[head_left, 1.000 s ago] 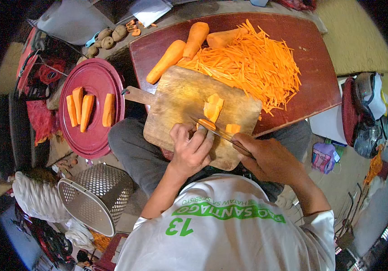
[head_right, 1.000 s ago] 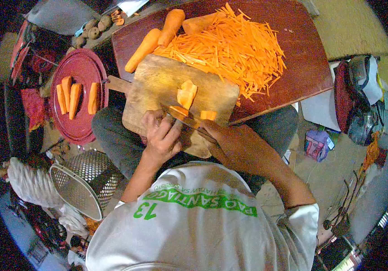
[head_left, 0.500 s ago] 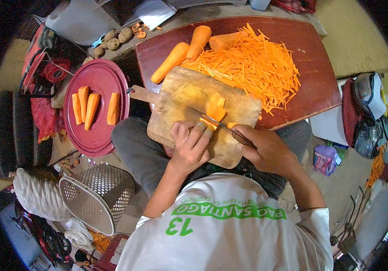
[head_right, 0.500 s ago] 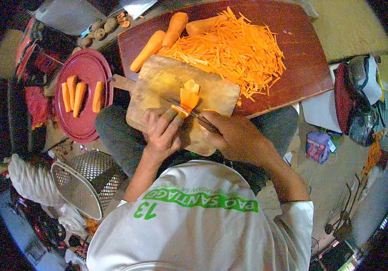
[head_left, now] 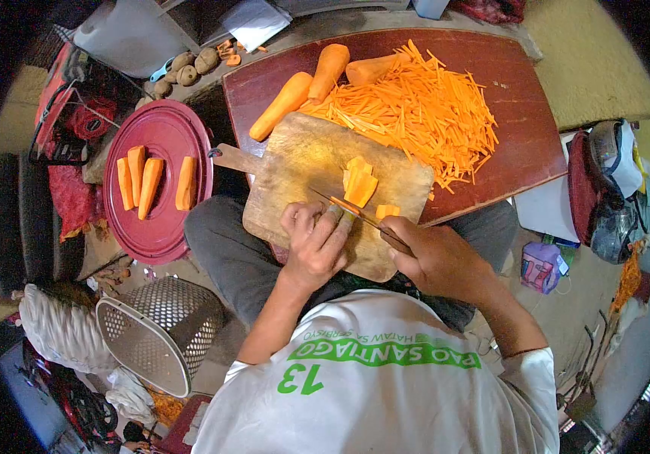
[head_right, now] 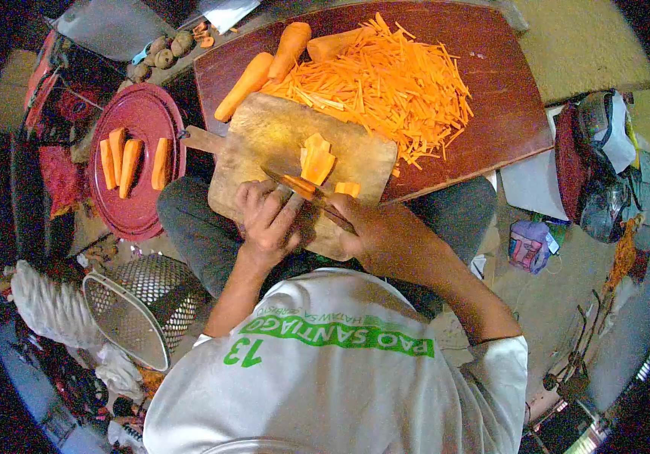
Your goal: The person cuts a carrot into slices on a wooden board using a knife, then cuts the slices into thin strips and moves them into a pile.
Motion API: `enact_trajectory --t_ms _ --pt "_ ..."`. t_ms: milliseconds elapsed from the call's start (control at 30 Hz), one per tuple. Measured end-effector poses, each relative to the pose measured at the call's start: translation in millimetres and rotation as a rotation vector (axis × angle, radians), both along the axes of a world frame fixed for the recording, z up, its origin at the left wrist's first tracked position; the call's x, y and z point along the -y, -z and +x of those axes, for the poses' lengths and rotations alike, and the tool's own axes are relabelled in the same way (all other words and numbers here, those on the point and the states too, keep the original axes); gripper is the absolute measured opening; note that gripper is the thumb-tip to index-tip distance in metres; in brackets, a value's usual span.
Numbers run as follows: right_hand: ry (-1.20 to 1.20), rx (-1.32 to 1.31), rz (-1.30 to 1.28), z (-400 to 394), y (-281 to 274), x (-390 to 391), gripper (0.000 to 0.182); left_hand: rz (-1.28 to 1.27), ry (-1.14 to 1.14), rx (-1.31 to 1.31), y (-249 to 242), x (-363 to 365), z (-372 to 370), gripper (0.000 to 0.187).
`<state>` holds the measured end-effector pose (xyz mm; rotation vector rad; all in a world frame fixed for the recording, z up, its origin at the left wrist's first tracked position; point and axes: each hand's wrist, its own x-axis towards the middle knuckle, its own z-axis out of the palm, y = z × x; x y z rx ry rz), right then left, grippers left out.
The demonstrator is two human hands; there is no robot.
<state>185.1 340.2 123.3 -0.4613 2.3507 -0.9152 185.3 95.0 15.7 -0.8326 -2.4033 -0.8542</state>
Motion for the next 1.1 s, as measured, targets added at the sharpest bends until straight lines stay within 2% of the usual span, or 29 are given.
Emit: enact_trajectory --t_ms 200,433,667,767,867,967,1100 --pt "-0.026 -0.063 0.013 -9.1 33.7 3.3 0.042 0.004 -0.015 -0.039 -2.5 -2.1 -2.0 0.048" --pt "0.034 -0.067 -0.082 -4.7 13.5 -2.5 0.036 0.068 -0.014 -0.048 0.2 2.0 0.8 0.045" --pt "0.036 -0.126 -0.139 5.5 -0.4 -1.0 0.036 0.028 -0.020 -0.023 4.5 3.9 3.1 0.051" --pt "0.005 -0.080 -0.040 5.2 -6.4 1.9 0.034 0.020 -0.020 -0.018 4.8 5.1 3.3 0.052" --pt "0.076 0.011 -0.023 8.8 -22.3 9.3 0.032 -0.004 -0.022 -0.016 2.5 4.2 3.0 0.051" --pt "-0.052 -0.100 0.048 9.3 -29.5 8.5 0.032 -0.018 -0.014 -0.006 2.8 4.2 3.1 0.050" --pt "-0.004 -0.042 0.027 14.1 -28.0 2.6 0.031 -0.022 0.007 0.006 3.2 5.1 2.3 0.050"
